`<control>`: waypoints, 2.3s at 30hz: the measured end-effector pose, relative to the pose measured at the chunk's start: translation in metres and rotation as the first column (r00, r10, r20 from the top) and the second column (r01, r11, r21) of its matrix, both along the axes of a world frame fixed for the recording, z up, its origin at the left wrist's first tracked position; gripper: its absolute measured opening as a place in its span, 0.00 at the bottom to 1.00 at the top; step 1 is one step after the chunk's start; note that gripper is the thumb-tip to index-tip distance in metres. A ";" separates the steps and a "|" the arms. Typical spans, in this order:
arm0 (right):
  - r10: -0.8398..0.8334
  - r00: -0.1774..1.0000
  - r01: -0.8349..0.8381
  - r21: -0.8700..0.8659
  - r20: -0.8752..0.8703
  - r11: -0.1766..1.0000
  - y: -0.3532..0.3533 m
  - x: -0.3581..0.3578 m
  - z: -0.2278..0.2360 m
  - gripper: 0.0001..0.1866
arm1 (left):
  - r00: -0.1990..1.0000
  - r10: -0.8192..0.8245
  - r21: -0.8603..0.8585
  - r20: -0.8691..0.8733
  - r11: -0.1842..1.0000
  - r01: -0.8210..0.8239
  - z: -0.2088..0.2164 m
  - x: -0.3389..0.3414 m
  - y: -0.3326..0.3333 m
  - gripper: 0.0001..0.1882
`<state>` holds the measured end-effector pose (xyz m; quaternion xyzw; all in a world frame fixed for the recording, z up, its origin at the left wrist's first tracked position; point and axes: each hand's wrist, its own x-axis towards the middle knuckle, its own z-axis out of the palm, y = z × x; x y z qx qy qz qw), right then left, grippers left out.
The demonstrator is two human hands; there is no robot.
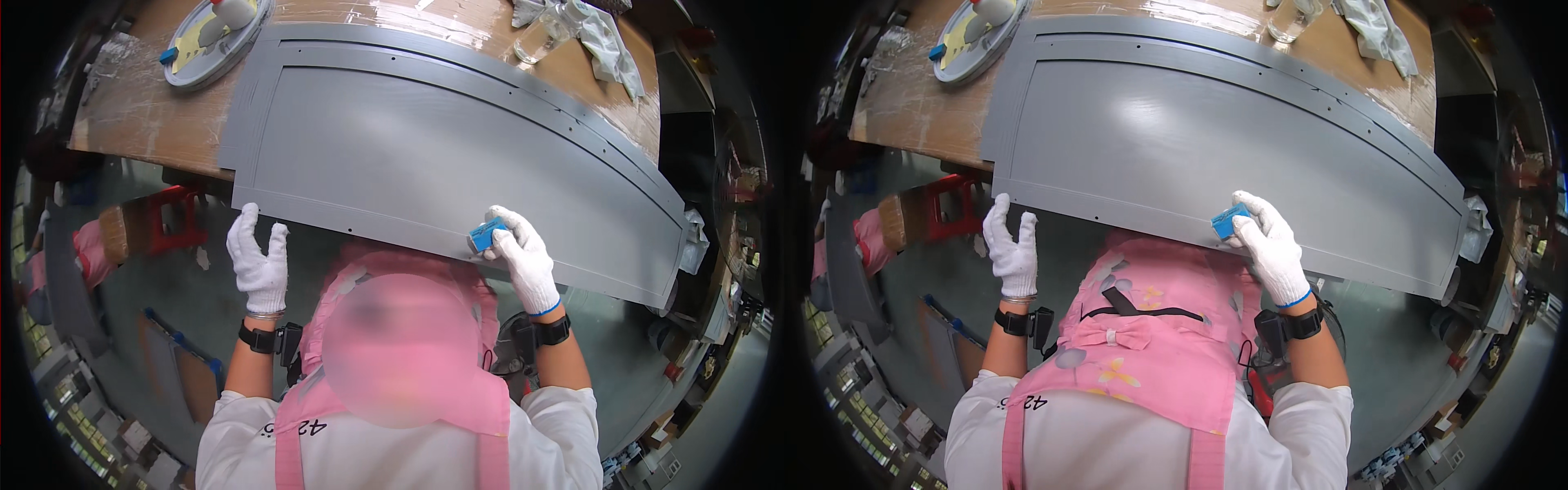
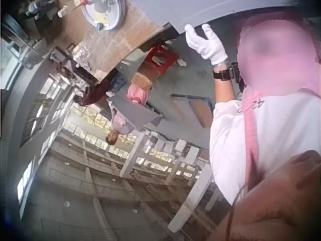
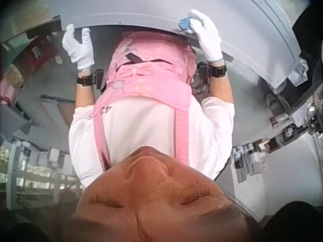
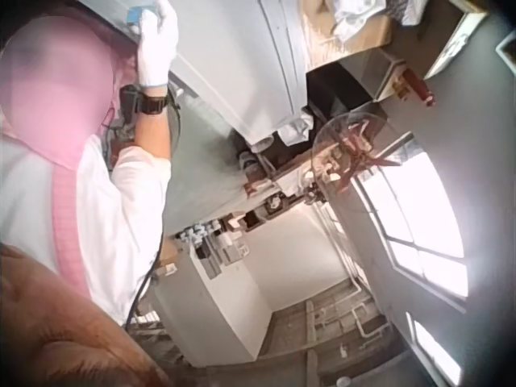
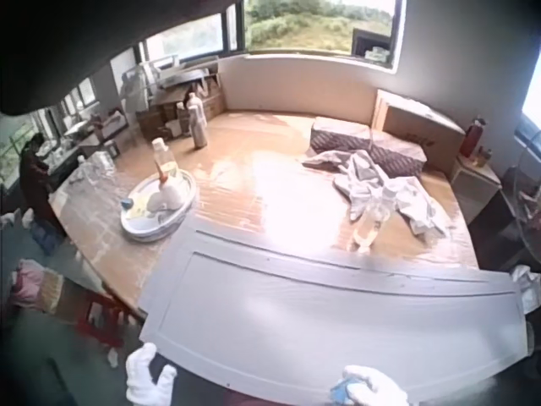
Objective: Wiping and cleaning the edges of grey furniture panels with a cloth and a small block.
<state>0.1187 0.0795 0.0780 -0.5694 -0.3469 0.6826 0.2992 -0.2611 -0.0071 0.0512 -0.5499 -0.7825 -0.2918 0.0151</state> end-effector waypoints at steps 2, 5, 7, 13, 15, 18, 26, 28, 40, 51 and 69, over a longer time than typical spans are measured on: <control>0.074 0.994 -0.074 0.002 0.076 0.997 0.004 -0.019 0.005 0.24 | 0.987 -0.015 -0.023 0.158 1.000 0.019 -0.009 -0.001 -0.010 0.21; 0.187 0.961 -0.203 0.058 0.203 0.978 0.012 -0.052 0.014 0.24 | 0.852 -0.039 -0.098 0.521 0.990 0.105 -0.020 -0.004 -0.016 0.09; 0.276 0.895 -0.341 0.142 0.349 0.929 0.014 -0.067 0.009 0.24 | 0.843 -0.078 -0.156 0.532 0.970 0.188 -0.025 -0.009 -0.017 0.10; 0.262 0.794 -0.529 0.410 0.549 0.743 0.020 -0.112 -0.006 0.22 | 0.804 -0.089 -0.207 0.587 0.944 0.256 -0.026 -0.011 -0.013 0.13; 0.255 0.749 -0.593 0.448 0.611 0.668 0.022 -0.121 -0.006 0.21 | 0.790 -0.095 -0.197 0.606 0.944 0.264 -0.028 -0.013 -0.014 0.13; 0.243 0.690 -0.670 0.474 0.682 0.572 0.025 -0.131 -0.006 0.20 | 0.750 -0.091 -0.215 0.656 0.929 0.301 -0.030 -0.019 -0.013 0.15; 0.258 0.663 -0.714 0.490 0.703 0.501 0.030 -0.142 -0.009 0.22 | 0.769 -0.064 -0.267 0.636 0.917 0.298 -0.031 -0.026 -0.006 0.15; 0.257 0.657 -0.721 0.490 0.709 0.491 0.030 -0.142 -0.010 0.22 | 0.768 -0.056 -0.279 0.638 0.913 0.299 -0.030 -0.026 -0.005 0.15; 0.285 0.641 -0.737 0.468 0.713 0.487 0.029 -0.140 -0.007 0.22 | 0.779 -0.061 -0.289 0.624 0.908 0.303 -0.033 -0.029 -0.001 0.14; 0.271 0.627 -0.737 0.445 0.730 0.508 0.024 -0.109 -0.003 0.22 | 0.793 -0.074 -0.302 0.604 0.900 0.314 -0.037 -0.022 -0.002 0.14; 0.210 0.721 -0.604 0.451 0.660 0.657 0.015 -0.007 0.001 0.22 | 0.799 -0.123 -0.231 0.588 0.922 0.311 -0.039 0.065 -0.019 0.14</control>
